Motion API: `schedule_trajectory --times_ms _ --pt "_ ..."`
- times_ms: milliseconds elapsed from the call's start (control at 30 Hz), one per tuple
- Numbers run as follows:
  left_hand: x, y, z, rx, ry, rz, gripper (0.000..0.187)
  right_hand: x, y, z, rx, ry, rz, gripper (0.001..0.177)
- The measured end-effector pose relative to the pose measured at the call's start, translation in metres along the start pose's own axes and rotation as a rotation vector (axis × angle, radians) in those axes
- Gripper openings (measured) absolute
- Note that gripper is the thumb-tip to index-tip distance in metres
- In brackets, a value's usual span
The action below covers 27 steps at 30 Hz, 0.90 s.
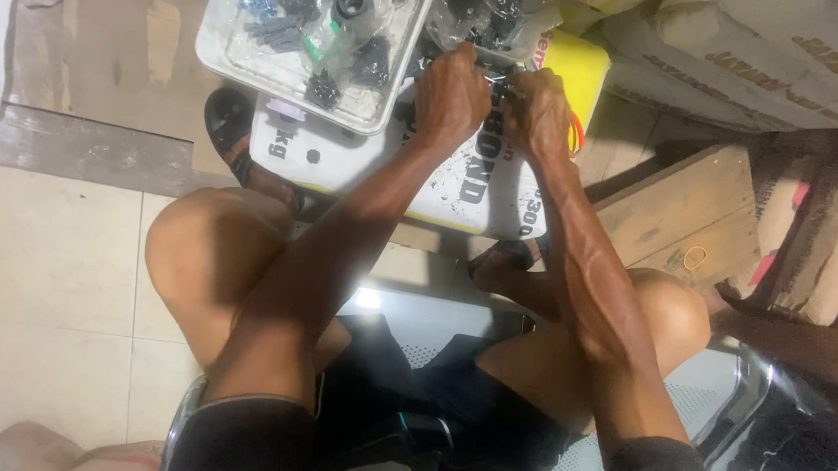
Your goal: Sorting small plastic and metal components from a tray into a plastic bag.
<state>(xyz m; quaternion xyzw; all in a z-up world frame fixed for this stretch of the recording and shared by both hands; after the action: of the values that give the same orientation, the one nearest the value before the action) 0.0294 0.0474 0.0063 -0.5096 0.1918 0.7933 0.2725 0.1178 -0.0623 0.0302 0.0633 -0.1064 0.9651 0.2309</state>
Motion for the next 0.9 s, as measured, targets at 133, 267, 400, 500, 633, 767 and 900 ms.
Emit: schedule_trajectory --times_ms 133,267,400,500,633,767,900 --pt "-0.005 0.000 0.006 0.005 -0.018 0.016 0.009 -0.011 0.001 -0.041 0.005 0.060 -0.001 0.004" --pt "-0.003 0.001 0.008 0.055 0.010 0.044 0.008 -0.011 0.003 -0.049 0.077 0.191 -0.097 0.015" --pt "-0.001 0.000 0.002 0.079 0.017 0.028 0.010 -0.006 0.005 -0.044 0.060 0.183 -0.083 0.015" --pt "-0.014 0.004 0.008 0.089 0.004 -0.002 0.007 -0.006 0.006 -0.046 0.058 0.180 -0.072 0.034" --pt "0.004 -0.003 -0.004 0.089 0.018 -0.058 0.004 -0.007 -0.006 -0.020 0.043 0.258 0.046 0.016" --pt "0.000 -0.006 -0.018 0.185 0.162 -0.321 0.013 -0.001 -0.004 0.040 -0.022 -0.086 0.184 0.027" --pt "-0.022 -0.003 -0.013 0.343 0.192 -0.138 0.016 -0.008 -0.004 0.080 -0.077 -0.308 -0.015 0.017"
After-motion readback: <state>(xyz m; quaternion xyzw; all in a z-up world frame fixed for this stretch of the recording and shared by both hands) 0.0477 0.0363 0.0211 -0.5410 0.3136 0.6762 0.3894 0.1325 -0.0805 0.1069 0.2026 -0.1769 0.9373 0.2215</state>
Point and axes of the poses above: each hand's wrist, its own y-axis away from the middle knuckle, its own z-axis out of the back of the hand, x = y × z, the point moved 6 cm from there along -y, towards the middle knuckle, and after that the axes turned 15 degrees about y, right-handed, at the moved point
